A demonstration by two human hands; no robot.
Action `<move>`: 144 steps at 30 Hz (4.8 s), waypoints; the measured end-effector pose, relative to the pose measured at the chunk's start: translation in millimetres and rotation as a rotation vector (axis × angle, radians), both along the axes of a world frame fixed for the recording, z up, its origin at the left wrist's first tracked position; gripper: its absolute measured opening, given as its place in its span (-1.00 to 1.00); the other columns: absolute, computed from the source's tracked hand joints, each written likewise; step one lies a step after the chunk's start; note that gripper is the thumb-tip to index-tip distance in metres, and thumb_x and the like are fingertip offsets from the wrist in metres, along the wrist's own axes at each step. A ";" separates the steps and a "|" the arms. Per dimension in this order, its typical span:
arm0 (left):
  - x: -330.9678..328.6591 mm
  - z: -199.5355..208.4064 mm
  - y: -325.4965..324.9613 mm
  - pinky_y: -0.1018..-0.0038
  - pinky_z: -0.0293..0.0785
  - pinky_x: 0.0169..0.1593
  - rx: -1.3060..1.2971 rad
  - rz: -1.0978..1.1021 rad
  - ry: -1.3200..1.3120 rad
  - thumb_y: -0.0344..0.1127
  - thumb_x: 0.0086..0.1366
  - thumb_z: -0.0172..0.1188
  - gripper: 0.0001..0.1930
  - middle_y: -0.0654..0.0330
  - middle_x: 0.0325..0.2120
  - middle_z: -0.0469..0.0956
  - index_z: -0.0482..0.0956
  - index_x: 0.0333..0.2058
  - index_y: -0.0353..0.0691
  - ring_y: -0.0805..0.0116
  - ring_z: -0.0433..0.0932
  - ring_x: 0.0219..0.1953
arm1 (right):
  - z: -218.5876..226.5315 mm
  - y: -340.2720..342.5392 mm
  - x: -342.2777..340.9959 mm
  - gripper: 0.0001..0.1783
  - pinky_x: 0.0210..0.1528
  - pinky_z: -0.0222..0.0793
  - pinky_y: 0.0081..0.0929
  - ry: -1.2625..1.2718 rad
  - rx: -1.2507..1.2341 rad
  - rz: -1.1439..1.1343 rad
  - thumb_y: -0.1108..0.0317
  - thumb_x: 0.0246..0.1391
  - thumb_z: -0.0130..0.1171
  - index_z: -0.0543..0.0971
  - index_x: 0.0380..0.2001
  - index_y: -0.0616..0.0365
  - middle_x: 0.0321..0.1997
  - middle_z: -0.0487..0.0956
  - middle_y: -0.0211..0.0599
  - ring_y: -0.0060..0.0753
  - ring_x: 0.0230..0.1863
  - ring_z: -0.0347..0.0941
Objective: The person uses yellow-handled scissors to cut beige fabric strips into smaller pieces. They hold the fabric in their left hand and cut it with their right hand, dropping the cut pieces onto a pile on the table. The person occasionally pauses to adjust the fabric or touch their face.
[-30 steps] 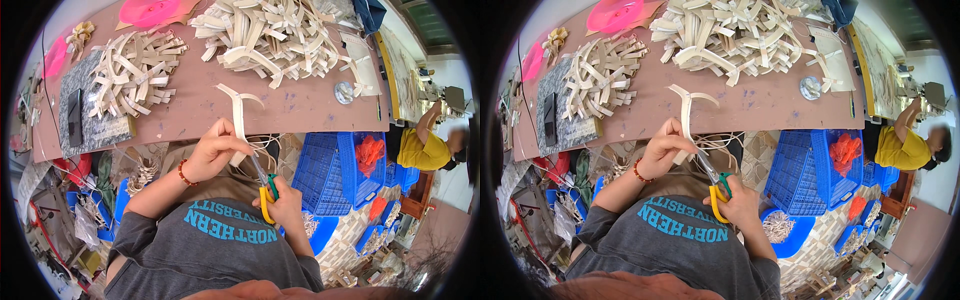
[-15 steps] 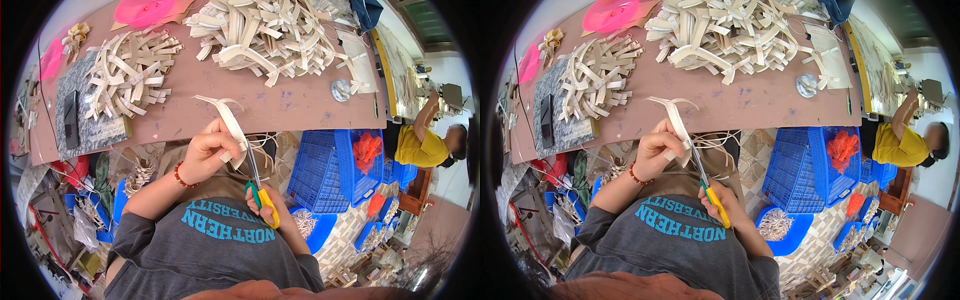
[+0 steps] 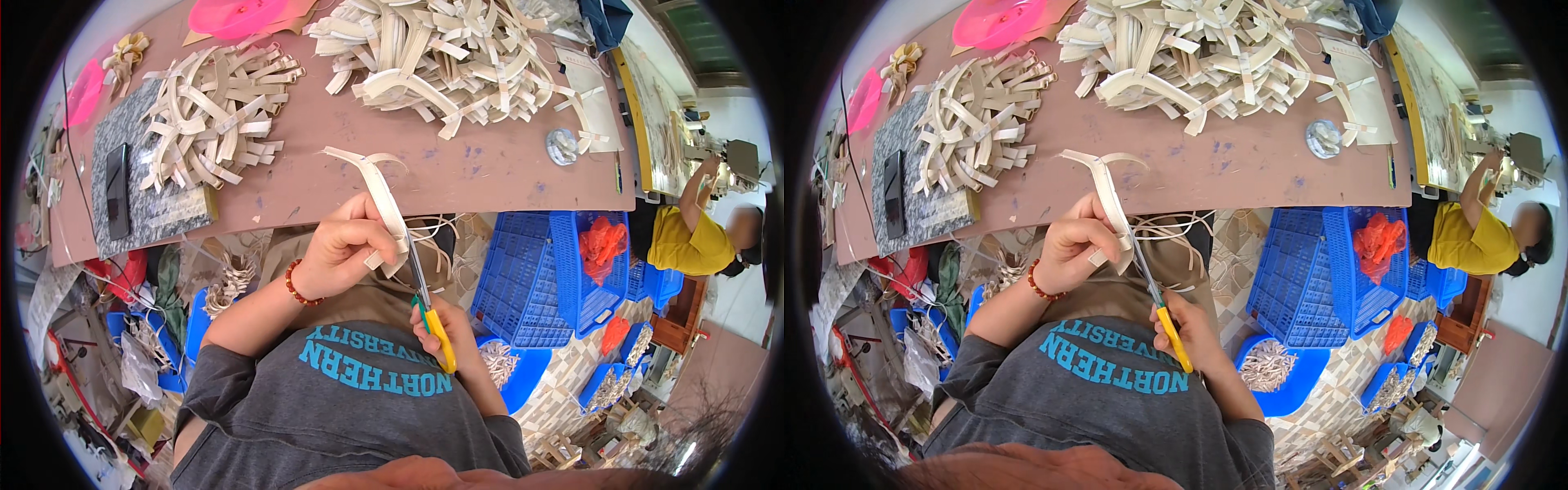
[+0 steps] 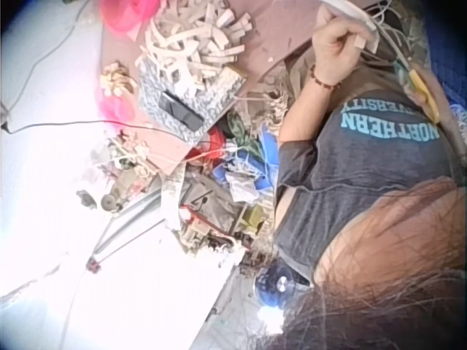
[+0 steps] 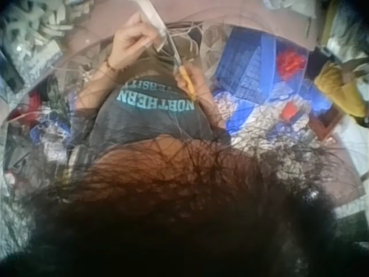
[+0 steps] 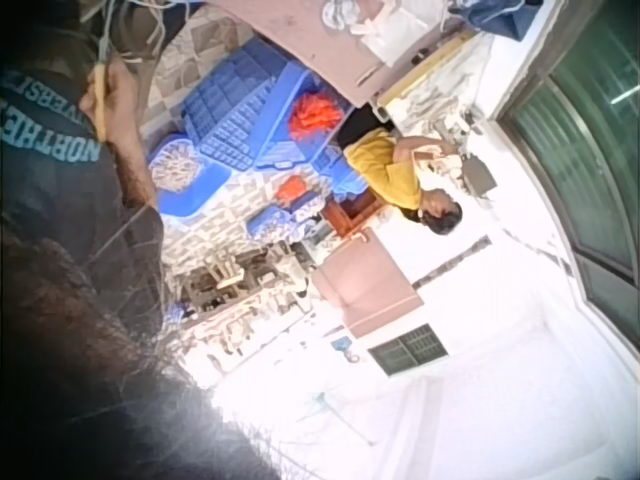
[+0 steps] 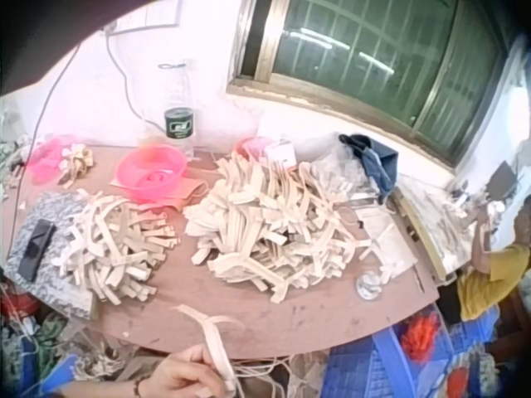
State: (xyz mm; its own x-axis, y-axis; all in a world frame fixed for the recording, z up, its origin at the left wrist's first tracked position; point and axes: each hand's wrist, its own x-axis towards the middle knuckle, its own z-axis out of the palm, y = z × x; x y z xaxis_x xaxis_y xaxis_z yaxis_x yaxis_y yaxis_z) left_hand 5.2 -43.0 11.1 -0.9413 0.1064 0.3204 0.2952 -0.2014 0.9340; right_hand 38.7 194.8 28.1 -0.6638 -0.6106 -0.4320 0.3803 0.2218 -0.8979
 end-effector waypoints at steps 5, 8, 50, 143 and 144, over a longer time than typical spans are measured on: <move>-1.2 2.0 -8.1 0.55 0.29 -0.23 -0.063 -0.082 -0.005 -0.53 0.09 0.13 -0.91 0.26 -0.36 0.37 0.57 -0.51 -0.18 0.43 0.35 -0.30 | -6.7 12.8 2.6 -0.44 -0.45 0.22 -0.71 0.037 0.018 0.027 -0.04 -0.18 0.35 0.39 -0.36 0.20 -0.54 0.40 -0.51 -0.73 -0.53 0.30; -3.5 4.9 -10.1 0.55 0.30 -0.25 -0.089 -0.113 0.000 -0.53 0.09 0.14 -0.90 0.27 -0.38 0.38 0.57 -0.52 -0.18 0.44 0.36 -0.32 | 3.5 9.5 0.9 -0.46 -0.50 0.20 -0.75 0.085 0.076 0.006 -0.12 -0.12 0.28 0.42 -0.44 0.17 -0.59 0.38 -0.56 -0.75 -0.57 0.29; 9.3 13.0 -1.2 0.57 0.29 -0.25 -0.124 -0.144 -0.162 -0.64 0.06 0.09 -0.83 0.32 -0.38 0.42 0.55 -0.52 -0.18 0.49 0.38 -0.32 | -16.7 -3.0 1.3 -0.20 -0.44 0.14 -0.72 -0.113 -0.102 0.063 -0.42 -0.20 0.08 0.34 -0.29 0.18 -0.51 0.32 -0.47 -0.70 -0.48 0.21; 2.9 3.6 1.1 0.58 0.47 -0.25 0.497 0.141 -0.569 -0.55 0.14 0.17 -0.82 0.26 -0.40 0.49 0.46 -0.26 -0.32 0.52 0.50 -0.39 | -25.9 -1.4 4.7 -0.52 -0.44 0.22 -0.75 -0.084 -0.085 -0.038 0.01 -0.09 0.31 0.41 -0.34 0.20 -0.58 0.37 -0.55 -0.78 -0.53 0.27; 2.6 4.0 -1.2 0.57 0.47 -0.24 0.513 0.155 -0.597 -0.55 0.14 0.17 -0.84 0.26 -0.41 0.50 0.47 -0.27 -0.32 0.51 0.50 -0.39 | -30.3 -0.1 4.1 -0.53 -0.44 0.22 -0.75 -0.048 -0.076 -0.006 0.03 -0.08 0.31 0.41 -0.35 0.20 -0.57 0.37 -0.53 -0.78 -0.53 0.27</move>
State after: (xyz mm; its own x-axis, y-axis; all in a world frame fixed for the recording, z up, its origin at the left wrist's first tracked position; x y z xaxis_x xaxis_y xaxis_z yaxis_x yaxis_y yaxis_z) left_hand 7.8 -44.2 15.1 -0.9613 -0.0634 -0.2680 -0.1651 -0.6461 0.7452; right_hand 42.7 194.7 -2.2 -0.6473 -0.6388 -0.4159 0.4242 0.1515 -0.8928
